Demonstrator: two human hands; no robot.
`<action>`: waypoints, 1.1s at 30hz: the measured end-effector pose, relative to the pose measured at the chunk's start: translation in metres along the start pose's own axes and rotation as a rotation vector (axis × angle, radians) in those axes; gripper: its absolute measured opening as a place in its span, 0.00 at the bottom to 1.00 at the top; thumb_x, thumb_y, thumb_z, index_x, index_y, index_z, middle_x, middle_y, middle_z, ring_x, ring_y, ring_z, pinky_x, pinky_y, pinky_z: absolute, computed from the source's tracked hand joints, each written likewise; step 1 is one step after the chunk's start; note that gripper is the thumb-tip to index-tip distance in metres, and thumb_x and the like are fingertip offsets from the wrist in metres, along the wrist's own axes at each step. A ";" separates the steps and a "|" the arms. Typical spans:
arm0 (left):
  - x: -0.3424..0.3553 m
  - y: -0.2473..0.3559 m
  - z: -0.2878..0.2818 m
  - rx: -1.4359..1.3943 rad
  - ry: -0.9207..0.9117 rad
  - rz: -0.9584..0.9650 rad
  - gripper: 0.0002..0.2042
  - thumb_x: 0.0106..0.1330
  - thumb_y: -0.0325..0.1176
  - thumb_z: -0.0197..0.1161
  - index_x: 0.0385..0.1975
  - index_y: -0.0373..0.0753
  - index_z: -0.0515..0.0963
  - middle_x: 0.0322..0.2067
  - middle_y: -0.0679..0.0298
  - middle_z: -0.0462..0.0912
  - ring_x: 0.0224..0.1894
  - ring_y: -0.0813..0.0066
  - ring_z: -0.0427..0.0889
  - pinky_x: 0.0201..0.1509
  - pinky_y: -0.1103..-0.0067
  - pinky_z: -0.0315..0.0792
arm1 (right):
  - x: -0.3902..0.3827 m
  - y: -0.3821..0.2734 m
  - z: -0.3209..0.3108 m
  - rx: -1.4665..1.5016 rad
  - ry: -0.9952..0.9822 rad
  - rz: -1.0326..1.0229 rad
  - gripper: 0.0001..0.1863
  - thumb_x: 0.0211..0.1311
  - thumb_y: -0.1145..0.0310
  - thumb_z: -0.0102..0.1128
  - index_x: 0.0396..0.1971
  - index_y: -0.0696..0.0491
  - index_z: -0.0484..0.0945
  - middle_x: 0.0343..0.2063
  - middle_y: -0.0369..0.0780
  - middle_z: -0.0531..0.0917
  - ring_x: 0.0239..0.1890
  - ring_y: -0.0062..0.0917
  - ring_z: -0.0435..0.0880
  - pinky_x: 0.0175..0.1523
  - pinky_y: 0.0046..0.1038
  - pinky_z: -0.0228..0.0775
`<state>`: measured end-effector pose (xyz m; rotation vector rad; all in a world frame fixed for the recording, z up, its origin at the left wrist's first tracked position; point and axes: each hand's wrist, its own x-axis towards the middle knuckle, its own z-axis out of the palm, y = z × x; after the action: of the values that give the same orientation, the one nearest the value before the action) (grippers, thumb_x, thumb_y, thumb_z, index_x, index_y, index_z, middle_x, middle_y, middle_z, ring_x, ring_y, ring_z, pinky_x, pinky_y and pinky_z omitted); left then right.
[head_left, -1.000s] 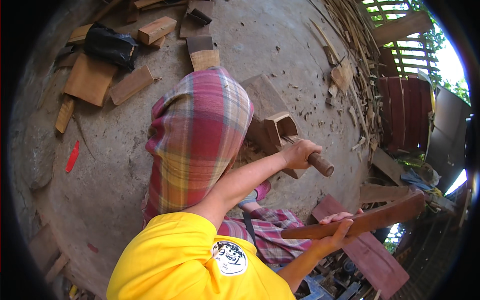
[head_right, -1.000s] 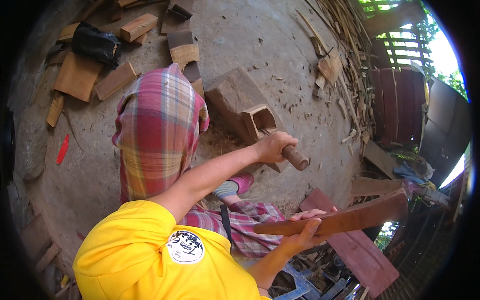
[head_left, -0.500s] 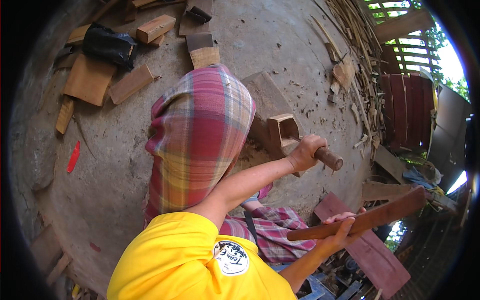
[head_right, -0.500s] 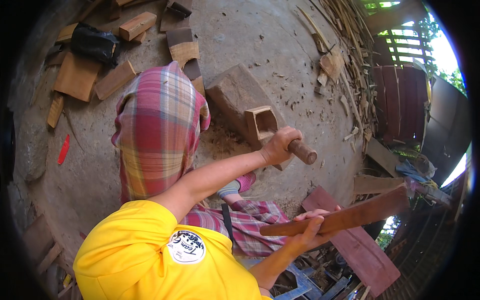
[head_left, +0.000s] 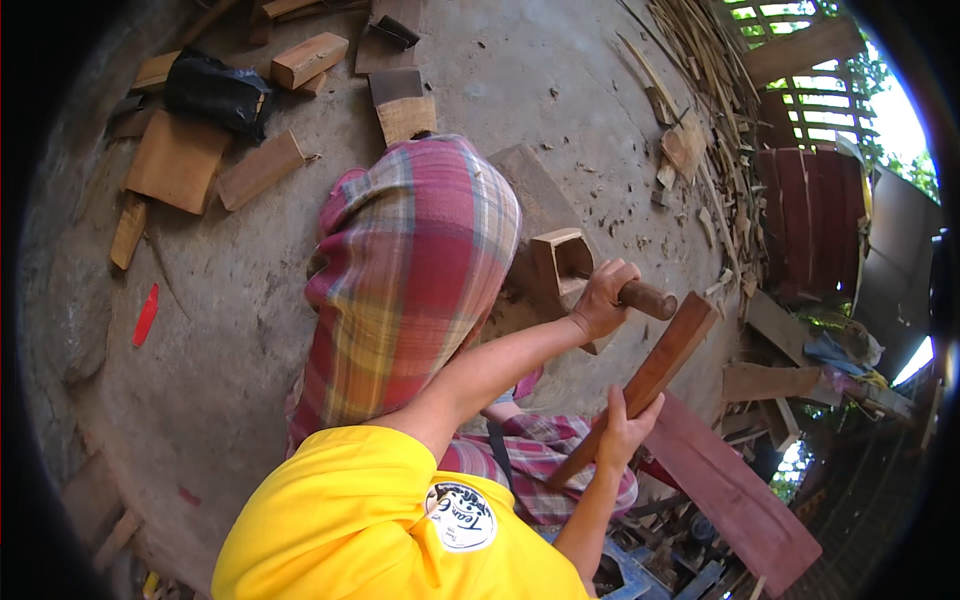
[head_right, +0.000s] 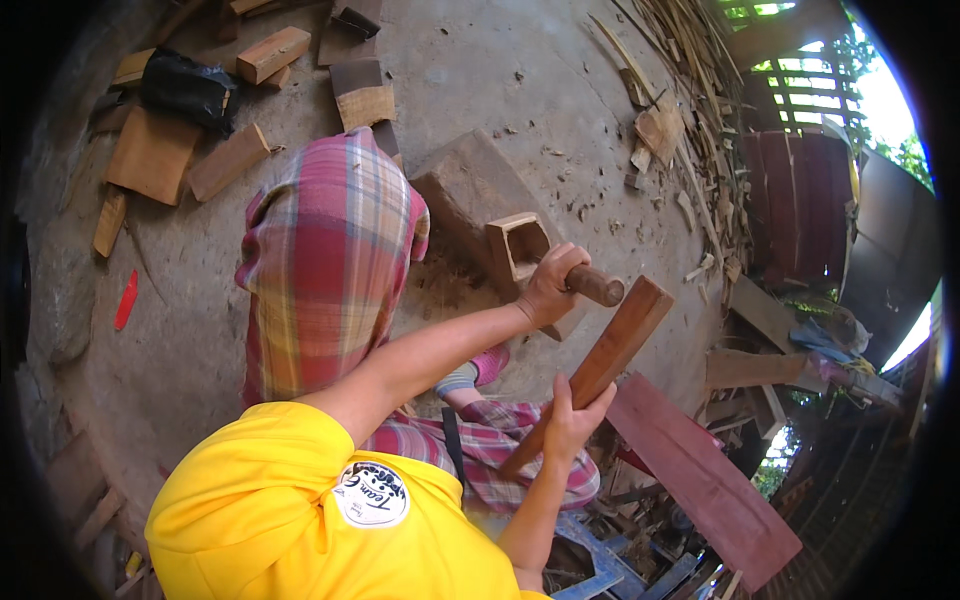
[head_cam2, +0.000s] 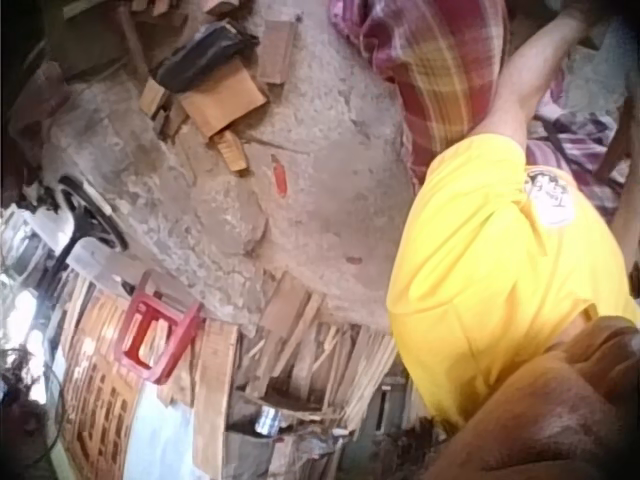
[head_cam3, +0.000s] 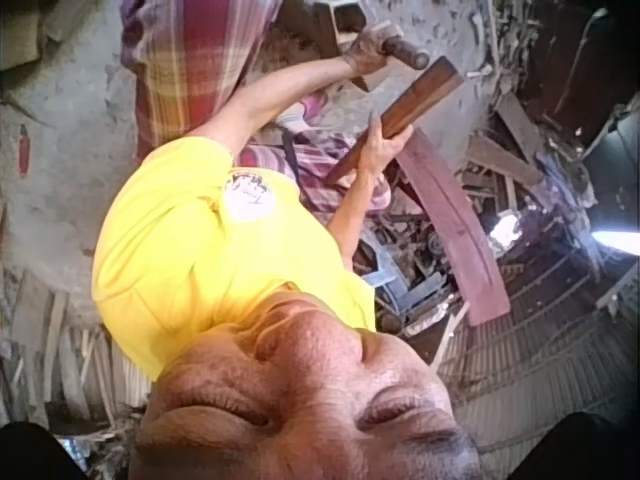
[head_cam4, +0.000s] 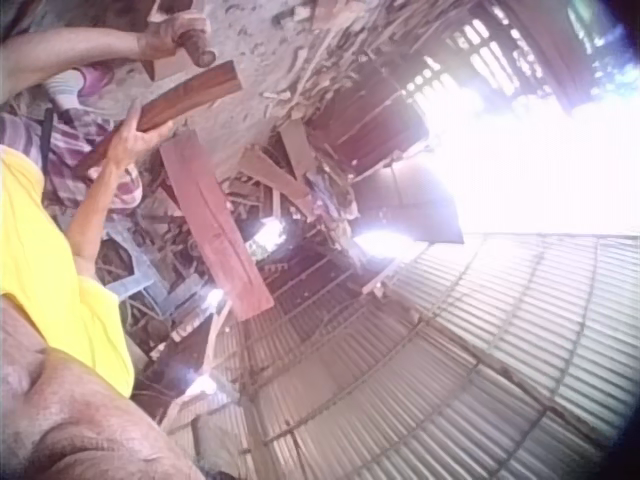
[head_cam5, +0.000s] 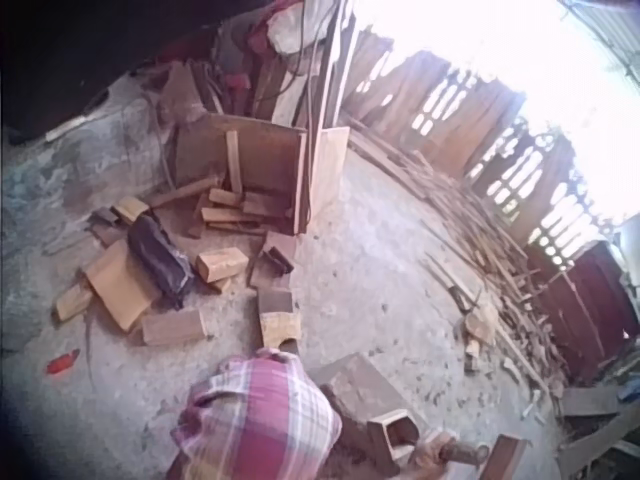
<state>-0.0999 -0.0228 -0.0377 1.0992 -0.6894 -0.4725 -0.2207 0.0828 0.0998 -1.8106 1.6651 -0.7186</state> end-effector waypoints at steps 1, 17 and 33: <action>0.001 0.000 -0.001 0.010 0.010 0.004 0.14 0.46 0.20 0.62 0.33 0.41 0.71 0.30 0.57 0.71 0.37 0.52 0.72 0.40 0.66 0.67 | 0.000 0.000 -0.003 0.103 -0.017 0.147 0.33 0.60 0.69 0.67 0.62 0.55 0.59 0.26 0.37 0.75 0.16 0.19 0.74 0.20 0.22 0.66; 0.016 0.009 -0.006 0.030 -0.229 -0.089 0.09 0.47 0.24 0.64 0.27 0.39 0.72 0.25 0.52 0.78 0.33 0.46 0.79 0.34 0.63 0.70 | 0.021 -0.041 -0.050 0.259 -0.052 -0.007 0.36 0.62 0.70 0.65 0.66 0.56 0.55 0.24 0.37 0.75 0.18 0.19 0.75 0.21 0.21 0.69; 0.031 0.011 -0.021 0.001 -0.441 -0.157 0.08 0.48 0.26 0.63 0.27 0.39 0.73 0.24 0.51 0.79 0.34 0.45 0.79 0.34 0.65 0.70 | 0.031 -0.055 -0.031 0.507 0.211 -0.419 0.25 0.66 0.65 0.60 0.58 0.54 0.62 0.23 0.37 0.74 0.19 0.20 0.75 0.26 0.21 0.70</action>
<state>-0.0630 -0.0257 -0.0248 1.0631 -0.9908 -0.8643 -0.2025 0.0541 0.1608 -1.7530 1.0783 -1.4117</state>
